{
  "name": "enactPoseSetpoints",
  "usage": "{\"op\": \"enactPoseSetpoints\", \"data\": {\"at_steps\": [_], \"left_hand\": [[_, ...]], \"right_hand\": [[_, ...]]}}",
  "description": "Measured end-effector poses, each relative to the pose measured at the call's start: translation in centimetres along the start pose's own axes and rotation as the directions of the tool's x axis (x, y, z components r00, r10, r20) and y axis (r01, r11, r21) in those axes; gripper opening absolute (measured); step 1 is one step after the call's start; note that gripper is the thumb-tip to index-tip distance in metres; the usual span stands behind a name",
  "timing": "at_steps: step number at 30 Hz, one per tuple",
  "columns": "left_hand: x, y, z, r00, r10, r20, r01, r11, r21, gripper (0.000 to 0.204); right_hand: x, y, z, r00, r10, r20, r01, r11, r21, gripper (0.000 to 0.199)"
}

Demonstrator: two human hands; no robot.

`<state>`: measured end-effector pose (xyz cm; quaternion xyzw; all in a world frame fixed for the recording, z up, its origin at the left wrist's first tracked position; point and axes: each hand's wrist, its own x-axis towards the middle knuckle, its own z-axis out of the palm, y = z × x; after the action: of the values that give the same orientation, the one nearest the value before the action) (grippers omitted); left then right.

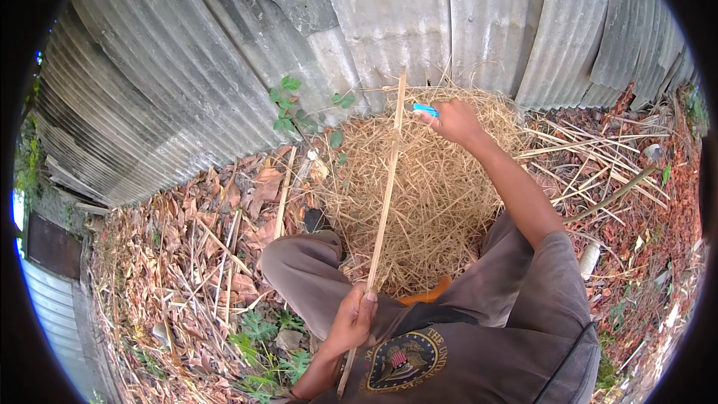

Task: The person sits on the ground and uses a blue utility knife to shave the bark off a long, thin wooden stick. They hold the stick with one hand and scrape the knife along its length, removing the outer layer and creating wood shavings.

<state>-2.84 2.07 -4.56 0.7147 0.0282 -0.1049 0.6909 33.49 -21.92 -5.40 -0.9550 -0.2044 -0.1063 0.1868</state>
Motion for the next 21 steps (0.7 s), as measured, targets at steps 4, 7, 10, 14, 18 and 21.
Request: {"op": "enactPoseSetpoints", "data": {"at_steps": [4,7,10,14,18,21], "left_hand": [[0.2,0.6,1.1,0.998,-0.059,0.032,0.064,0.975,-0.212,0.019],[-0.1,0.4,0.9,0.999,-0.042,0.019,0.046,0.969,-0.242,0.017],[-0.2,1.0,1.0,0.999,-0.034,-0.005,0.032,0.972,-0.235,0.017],[0.2,1.1,0.9,0.998,-0.022,-0.067,0.008,0.978,-0.206,0.017],[0.7,1.5,1.2,0.996,-0.031,-0.078,0.010,0.966,-0.258,0.017],[0.8,1.4,1.5,0.998,-0.042,-0.046,0.026,0.954,-0.298,0.016]], "right_hand": [[-2.2,-3.1,-0.5,0.796,0.038,0.604,-0.568,0.389,0.725,0.072],[-2.8,-5.1,-2.1,0.697,-0.199,0.689,-0.711,-0.072,0.699,0.069],[-2.7,-3.6,-1.4,0.924,0.079,0.374,-0.361,0.503,0.785,0.070],[-3.9,-4.5,-1.2,0.998,-0.021,-0.065,0.034,0.978,0.204,0.067],[-4.8,-6.1,-1.0,0.956,-0.226,-0.187,0.249,0.963,0.106,0.064],[-4.7,-6.5,-0.8,0.916,-0.292,-0.276,0.321,0.945,0.062,0.057]]}}
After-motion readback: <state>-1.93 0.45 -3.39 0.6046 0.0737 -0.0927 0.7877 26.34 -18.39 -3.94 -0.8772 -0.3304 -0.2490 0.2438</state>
